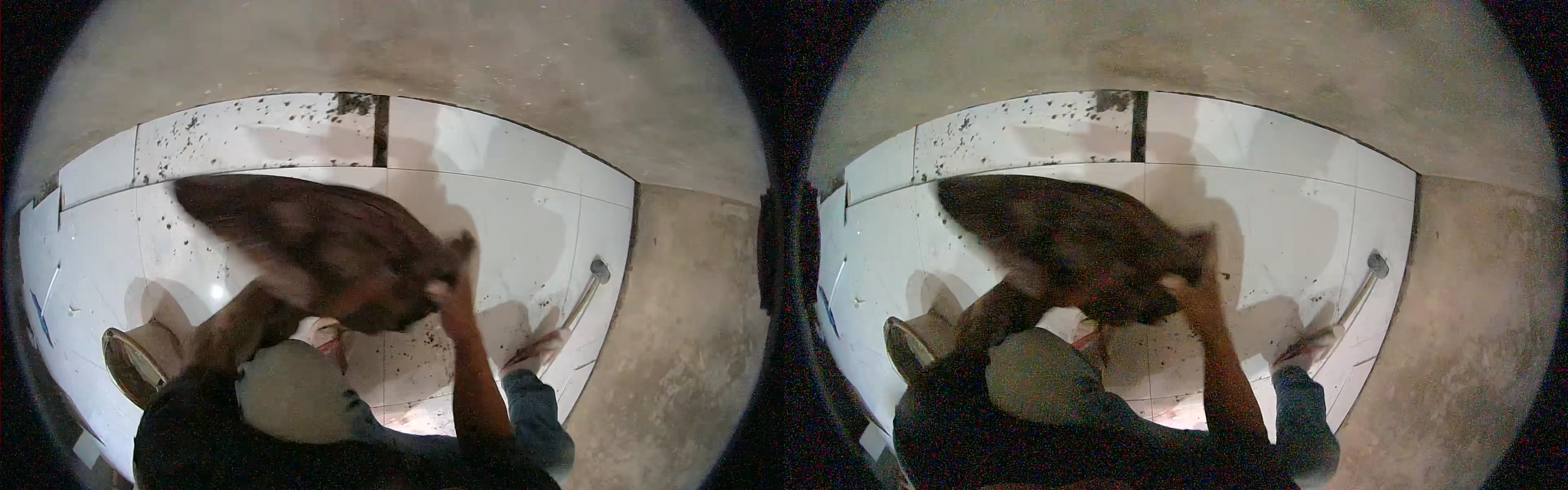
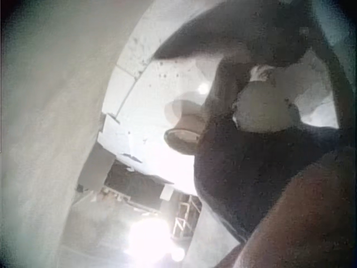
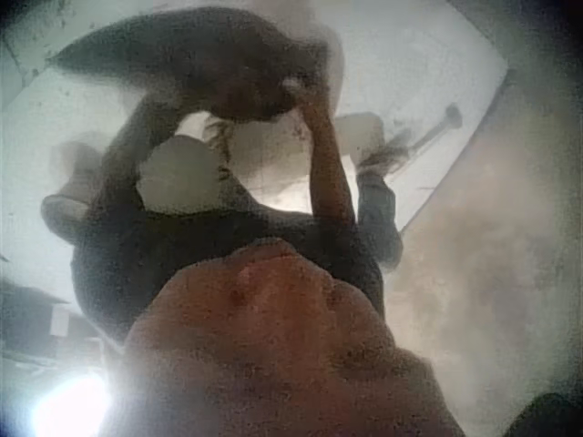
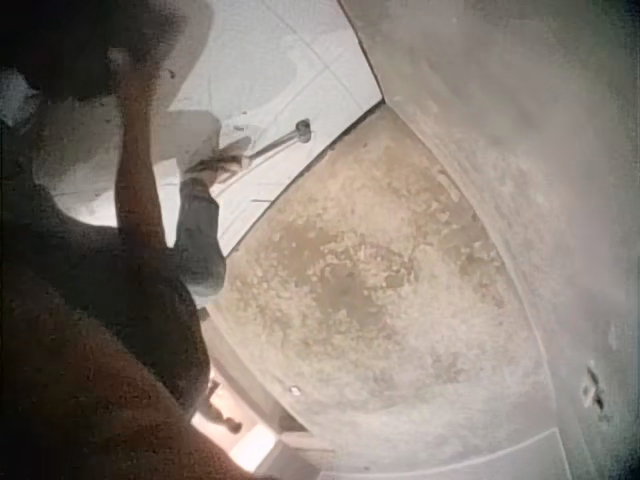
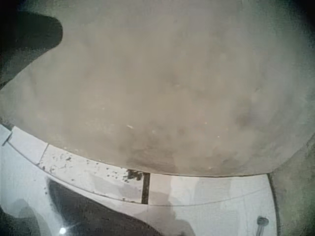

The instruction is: The person installs floor tiles by applying adhesive with a trowel, positioning the tiles on the floor, and tapping them into place using a rubber mallet. The person then wipes the tiles with a cloth.

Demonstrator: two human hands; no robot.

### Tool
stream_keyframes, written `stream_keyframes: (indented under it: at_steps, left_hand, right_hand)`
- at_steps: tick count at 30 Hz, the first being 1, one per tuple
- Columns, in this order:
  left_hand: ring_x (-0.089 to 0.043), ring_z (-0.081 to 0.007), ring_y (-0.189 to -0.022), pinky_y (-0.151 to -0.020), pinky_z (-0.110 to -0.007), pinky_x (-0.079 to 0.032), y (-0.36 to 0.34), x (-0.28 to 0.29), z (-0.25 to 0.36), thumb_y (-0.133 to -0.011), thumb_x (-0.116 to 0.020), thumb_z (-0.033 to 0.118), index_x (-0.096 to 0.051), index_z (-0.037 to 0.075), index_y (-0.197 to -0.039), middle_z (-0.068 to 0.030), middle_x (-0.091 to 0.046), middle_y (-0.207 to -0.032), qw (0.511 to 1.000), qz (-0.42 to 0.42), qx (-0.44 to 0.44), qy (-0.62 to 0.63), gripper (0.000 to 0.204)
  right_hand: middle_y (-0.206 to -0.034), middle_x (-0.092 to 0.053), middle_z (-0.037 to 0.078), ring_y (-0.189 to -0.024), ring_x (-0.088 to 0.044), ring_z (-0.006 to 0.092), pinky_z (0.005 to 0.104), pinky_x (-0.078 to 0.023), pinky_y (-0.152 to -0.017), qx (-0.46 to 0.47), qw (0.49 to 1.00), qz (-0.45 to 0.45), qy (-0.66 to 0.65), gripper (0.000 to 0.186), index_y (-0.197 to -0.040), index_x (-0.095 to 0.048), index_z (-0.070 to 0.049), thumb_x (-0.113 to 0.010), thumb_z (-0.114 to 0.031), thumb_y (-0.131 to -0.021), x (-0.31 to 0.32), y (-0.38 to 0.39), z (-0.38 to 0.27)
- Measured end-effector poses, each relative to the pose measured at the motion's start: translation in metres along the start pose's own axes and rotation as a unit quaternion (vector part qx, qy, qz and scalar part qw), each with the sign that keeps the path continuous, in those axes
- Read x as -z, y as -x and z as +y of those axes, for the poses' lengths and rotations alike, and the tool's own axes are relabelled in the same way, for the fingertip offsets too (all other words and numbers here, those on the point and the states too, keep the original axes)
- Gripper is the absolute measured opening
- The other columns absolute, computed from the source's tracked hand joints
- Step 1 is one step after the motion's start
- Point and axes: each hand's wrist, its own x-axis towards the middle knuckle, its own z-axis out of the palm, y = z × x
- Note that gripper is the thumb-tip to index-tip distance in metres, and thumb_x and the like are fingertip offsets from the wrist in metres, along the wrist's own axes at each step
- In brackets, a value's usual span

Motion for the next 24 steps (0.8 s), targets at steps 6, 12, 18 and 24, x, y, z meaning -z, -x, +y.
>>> stream_keyframes:
  at_steps: [6,12,18,24]
  left_hand:
    - [-0.047,-0.0273,-0.109,-0.094,-0.043,-0.036,-0.036,-0.138,0.013,-0.088,-0.047,0.046,-0.046,0.005,-0.122,-0.0164,-0.049,-0.12,0.859,-0.475,-0.099,-0.164,0.053]
    - [-0.054,-0.0261,-0.096,-0.085,-0.042,-0.043,-0.026,-0.209,0.031,-0.09,-0.053,0.032,-0.053,0.002,-0.112,-0.0186,-0.057,-0.108,0.736,-0.652,-0.105,-0.149,0.037]
    - [-0.037,-0.0353,-0.127,-0.105,-0.044,-0.03,-0.088,-0.146,-0.047,-0.083,-0.061,0.027,-0.046,0.004,-0.125,-0.0214,-0.042,-0.133,0.908,-0.214,-0.243,-0.266,0.05]
    - [-0.022,-0.0426,-0.136,-0.11,-0.052,-0.019,-0.084,0.015,-0.057,-0.079,-0.061,0.01,-0.039,0.004,-0.133,-0.0216,-0.033,-0.142,0.777,0.352,-0.227,-0.469,0.058]
  right_hand:
    - [-0.146,-0.025,0.023,-0.131,-0.036,0.0327,0.0425,-0.035,-0.104,-0.018,0.98,-0.064,0.188,0.12,-0.147,-0.012,-0.006,-0.078,-0.059,-0.061,0.031,0.058,0.002]
    - [-0.111,-0.06,0.013,-0.096,-0.057,0.0201,0.0365,-0.047,-0.083,-0.4,0.887,0.032,0.23,0.044,-0.12,-0.054,-0.001,-0.06,-0.029,-0.087,0.107,0.111,0.014]
    - [-0.106,-0.059,0.012,-0.091,-0.057,0.0229,0.0357,-0.049,-0.078,-0.18,0.886,0.332,0.27,0.043,-0.124,-0.05,-0.004,-0.055,-0.028,-0.088,0.198,0.147,0.059]
    - [-0.109,-0.059,0.014,-0.095,-0.057,0.0231,0.0359,-0.048,-0.081,-0.134,0.745,0.423,0.498,0.048,-0.123,-0.05,-0.002,-0.06,-0.028,-0.083,0.098,0.139,0.171]
